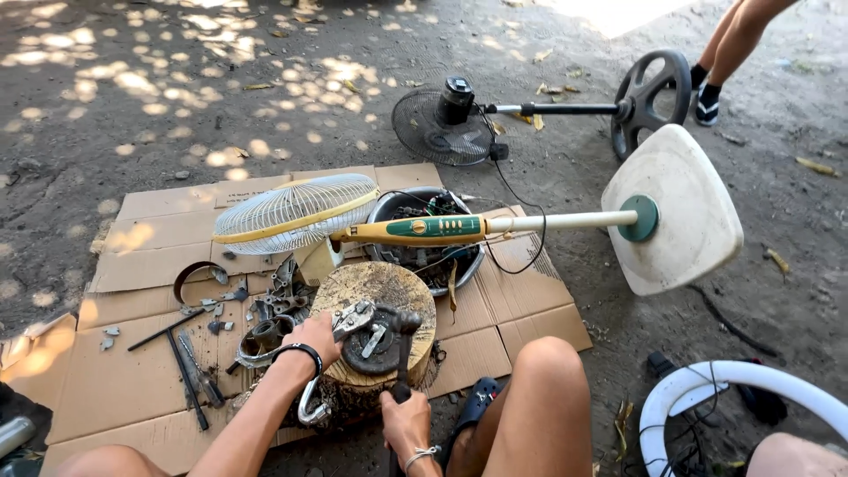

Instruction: Dismantling a fan motor assembly using a hammer and pliers on a wooden block

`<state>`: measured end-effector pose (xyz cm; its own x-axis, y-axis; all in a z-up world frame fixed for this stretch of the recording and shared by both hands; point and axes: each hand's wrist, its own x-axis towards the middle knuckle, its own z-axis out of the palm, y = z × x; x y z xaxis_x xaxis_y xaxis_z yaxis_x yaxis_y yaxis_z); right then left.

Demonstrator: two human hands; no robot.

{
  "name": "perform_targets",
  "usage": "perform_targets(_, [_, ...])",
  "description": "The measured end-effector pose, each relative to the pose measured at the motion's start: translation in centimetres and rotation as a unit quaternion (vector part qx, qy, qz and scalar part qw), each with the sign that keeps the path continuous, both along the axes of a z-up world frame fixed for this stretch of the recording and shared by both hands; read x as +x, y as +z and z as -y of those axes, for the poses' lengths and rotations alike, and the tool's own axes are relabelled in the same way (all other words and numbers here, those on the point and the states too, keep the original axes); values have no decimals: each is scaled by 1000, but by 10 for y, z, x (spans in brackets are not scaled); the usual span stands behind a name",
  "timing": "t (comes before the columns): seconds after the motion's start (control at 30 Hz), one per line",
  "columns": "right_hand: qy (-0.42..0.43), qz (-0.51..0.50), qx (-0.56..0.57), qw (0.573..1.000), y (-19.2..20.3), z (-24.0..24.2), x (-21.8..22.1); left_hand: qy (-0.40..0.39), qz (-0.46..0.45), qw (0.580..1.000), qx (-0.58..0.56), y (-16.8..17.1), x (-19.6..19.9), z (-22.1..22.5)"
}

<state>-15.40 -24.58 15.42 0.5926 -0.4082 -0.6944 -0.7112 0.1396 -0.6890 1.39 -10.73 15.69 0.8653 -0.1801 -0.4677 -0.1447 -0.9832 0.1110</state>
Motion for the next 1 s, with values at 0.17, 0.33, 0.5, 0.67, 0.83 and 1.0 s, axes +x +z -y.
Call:
perform_targets(0.17, [64, 182, -53, 980, 14, 19, 11, 13, -23, 1000, -15, 6, -5, 2])
perform_targets(0.33, [93, 240, -65, 964, 12, 26, 26, 12, -7, 999, -35, 11, -11, 6])
perform_targets(0.5, [179, 53, -93, 978, 15, 31, 25, -15, 18, 999, -39, 4, -7, 9])
perform_targets(0.67, [177, 39, -138, 974, 33, 24, 12, -43, 42, 998, -28, -25, -2, 8])
perform_targets(0.83, [200, 91, -177, 959, 60, 29, 9, -46, 36, 998, -32, -15, -3, 10])
perform_targets(1.0, [123, 429, -155, 882, 121, 21, 2, -87, 111, 990, -5, -34, -2, 12])
